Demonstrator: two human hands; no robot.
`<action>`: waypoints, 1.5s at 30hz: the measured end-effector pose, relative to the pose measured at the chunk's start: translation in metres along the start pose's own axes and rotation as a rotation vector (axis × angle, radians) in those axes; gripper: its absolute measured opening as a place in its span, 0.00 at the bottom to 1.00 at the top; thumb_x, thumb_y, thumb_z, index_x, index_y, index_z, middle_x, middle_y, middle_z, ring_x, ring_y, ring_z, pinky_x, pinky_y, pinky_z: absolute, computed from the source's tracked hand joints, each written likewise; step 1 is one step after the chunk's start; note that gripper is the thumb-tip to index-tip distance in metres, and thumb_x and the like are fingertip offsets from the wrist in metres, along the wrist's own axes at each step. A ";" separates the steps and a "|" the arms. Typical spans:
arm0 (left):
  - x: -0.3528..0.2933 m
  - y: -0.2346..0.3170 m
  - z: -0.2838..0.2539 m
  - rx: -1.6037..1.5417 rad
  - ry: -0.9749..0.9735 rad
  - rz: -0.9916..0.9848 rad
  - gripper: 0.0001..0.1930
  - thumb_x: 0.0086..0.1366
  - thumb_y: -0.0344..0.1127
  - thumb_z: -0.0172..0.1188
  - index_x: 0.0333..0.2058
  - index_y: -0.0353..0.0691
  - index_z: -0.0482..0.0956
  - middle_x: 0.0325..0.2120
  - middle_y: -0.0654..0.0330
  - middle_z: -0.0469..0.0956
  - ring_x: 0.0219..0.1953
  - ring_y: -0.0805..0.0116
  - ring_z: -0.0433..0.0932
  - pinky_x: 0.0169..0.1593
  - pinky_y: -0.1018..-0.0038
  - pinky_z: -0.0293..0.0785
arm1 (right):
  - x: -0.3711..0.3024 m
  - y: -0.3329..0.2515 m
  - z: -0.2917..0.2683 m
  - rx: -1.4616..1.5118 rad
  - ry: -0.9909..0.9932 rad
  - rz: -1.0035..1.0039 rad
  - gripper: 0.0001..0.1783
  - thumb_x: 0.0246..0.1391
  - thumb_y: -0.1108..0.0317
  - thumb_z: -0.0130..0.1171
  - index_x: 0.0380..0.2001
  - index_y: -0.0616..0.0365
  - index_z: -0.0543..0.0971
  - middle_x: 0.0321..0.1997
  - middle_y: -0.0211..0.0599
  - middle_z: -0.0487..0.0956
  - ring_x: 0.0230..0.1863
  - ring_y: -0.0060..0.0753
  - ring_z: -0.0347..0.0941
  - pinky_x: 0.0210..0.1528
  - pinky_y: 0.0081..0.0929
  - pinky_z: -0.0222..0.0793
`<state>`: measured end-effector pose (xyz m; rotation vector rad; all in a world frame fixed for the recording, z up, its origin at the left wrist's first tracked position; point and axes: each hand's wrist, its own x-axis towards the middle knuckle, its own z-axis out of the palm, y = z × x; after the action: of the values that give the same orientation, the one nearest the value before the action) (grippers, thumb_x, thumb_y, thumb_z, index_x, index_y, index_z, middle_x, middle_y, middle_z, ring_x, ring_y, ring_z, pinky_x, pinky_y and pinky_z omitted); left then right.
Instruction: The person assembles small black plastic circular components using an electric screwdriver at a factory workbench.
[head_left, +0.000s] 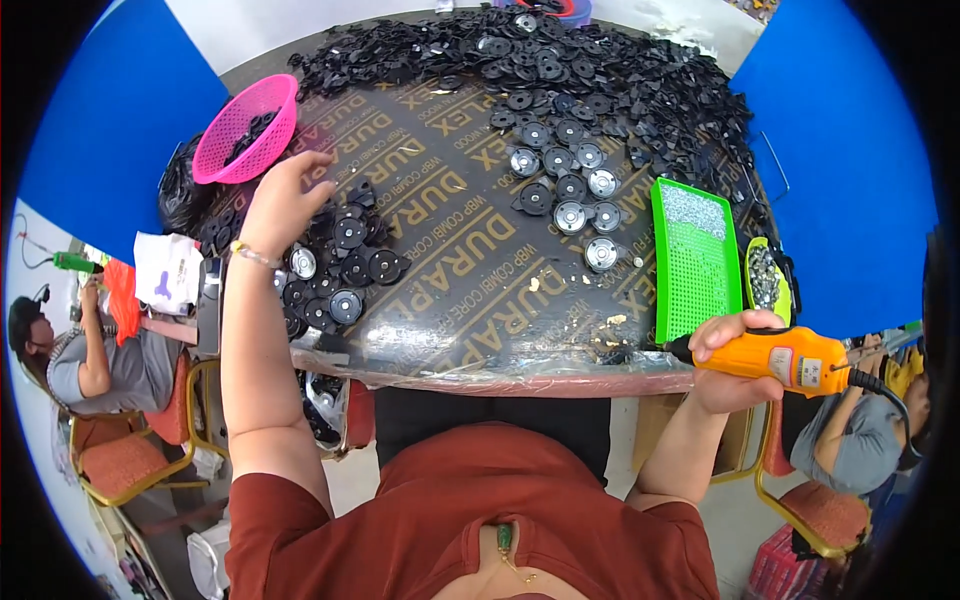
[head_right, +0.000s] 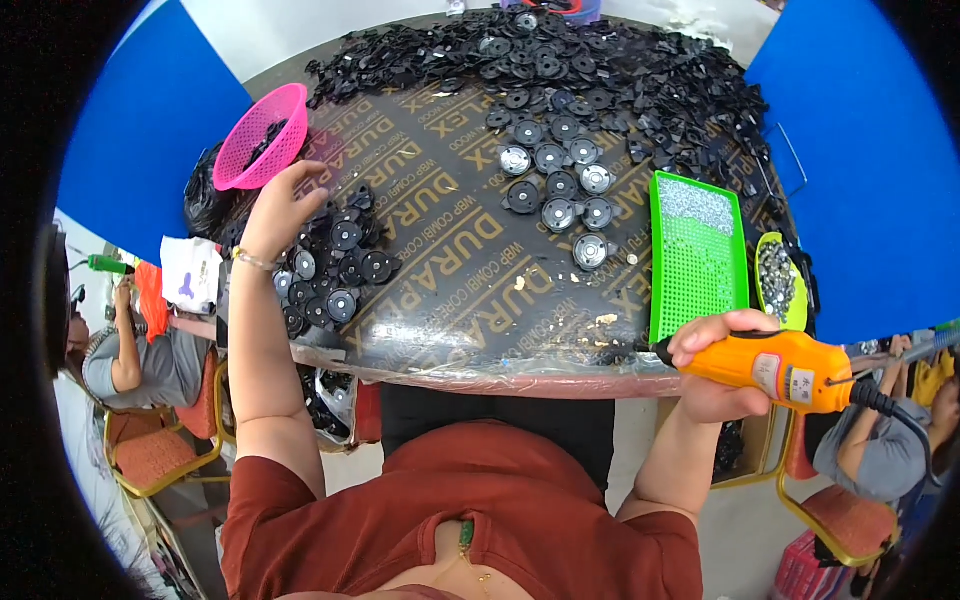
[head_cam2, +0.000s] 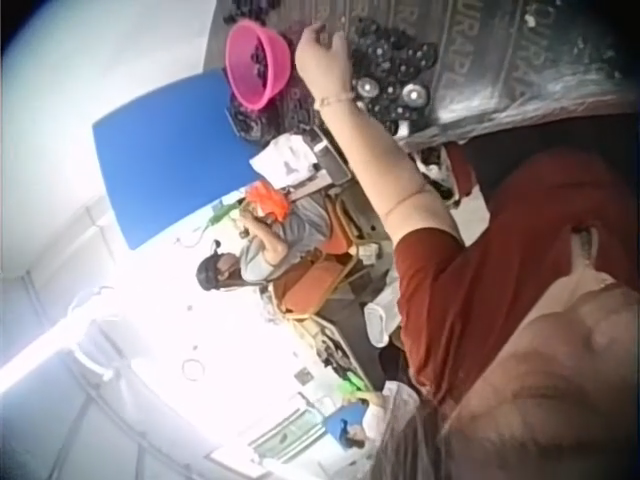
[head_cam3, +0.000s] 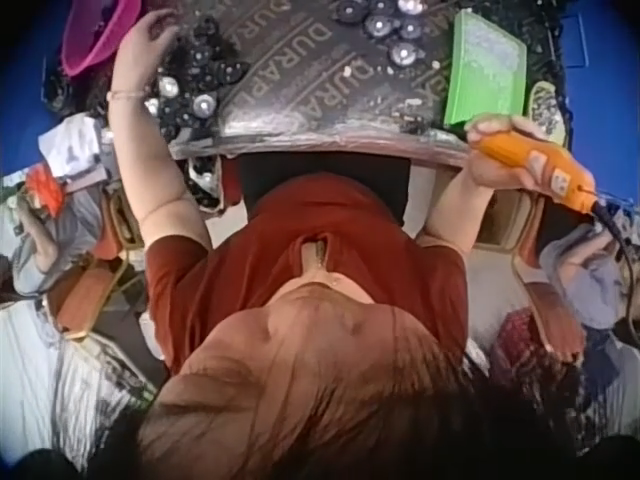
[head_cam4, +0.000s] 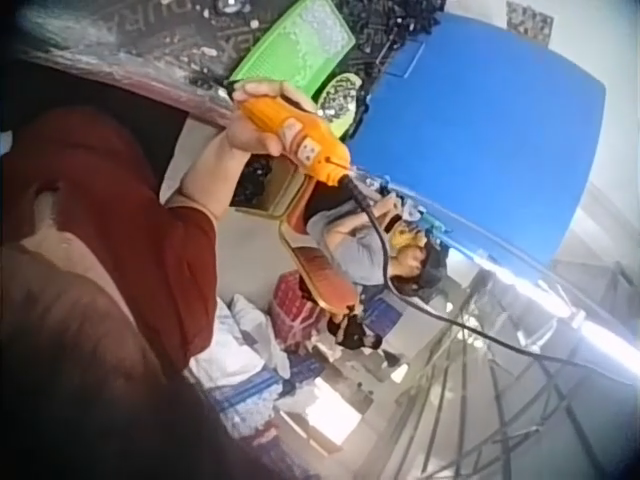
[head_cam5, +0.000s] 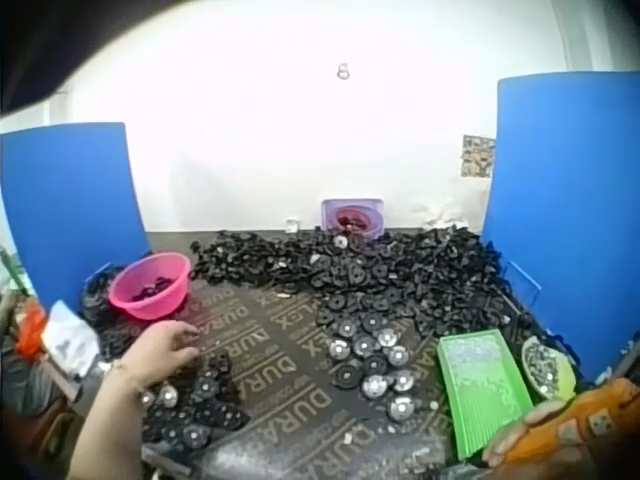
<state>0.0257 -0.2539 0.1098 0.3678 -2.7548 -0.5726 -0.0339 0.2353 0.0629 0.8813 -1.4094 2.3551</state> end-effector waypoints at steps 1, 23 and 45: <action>0.007 0.016 0.006 -0.010 0.013 0.056 0.17 0.55 0.33 0.62 0.44 0.35 0.79 0.39 0.47 0.80 0.44 0.54 0.79 0.50 0.67 0.72 | 0.000 0.000 0.003 0.005 0.008 0.008 0.48 0.43 0.24 0.53 0.46 0.63 0.65 0.25 0.43 0.76 0.20 0.31 0.72 0.22 0.25 0.71; 0.036 0.151 0.109 -0.973 -0.297 0.057 0.15 0.60 0.25 0.57 0.46 0.34 0.73 0.33 0.59 0.78 0.32 0.74 0.78 0.37 0.78 0.76 | 0.027 -0.010 -0.056 -0.398 0.320 -0.060 0.46 0.40 0.30 0.64 0.44 0.64 0.70 0.24 0.37 0.76 0.20 0.25 0.72 0.24 0.18 0.69; -0.073 0.178 0.170 -1.382 -0.782 -0.304 0.17 0.62 0.23 0.55 0.51 0.35 0.71 0.32 0.61 0.77 0.30 0.75 0.79 0.34 0.82 0.77 | 0.030 0.001 -0.073 -0.369 0.302 -0.089 0.42 0.42 0.33 0.65 0.43 0.62 0.70 0.23 0.36 0.76 0.21 0.24 0.72 0.25 0.18 0.70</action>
<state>0.0015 -0.0151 0.0186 0.1984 -2.0458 -2.8349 -0.0847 0.2949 0.0555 0.4568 -1.5637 1.9689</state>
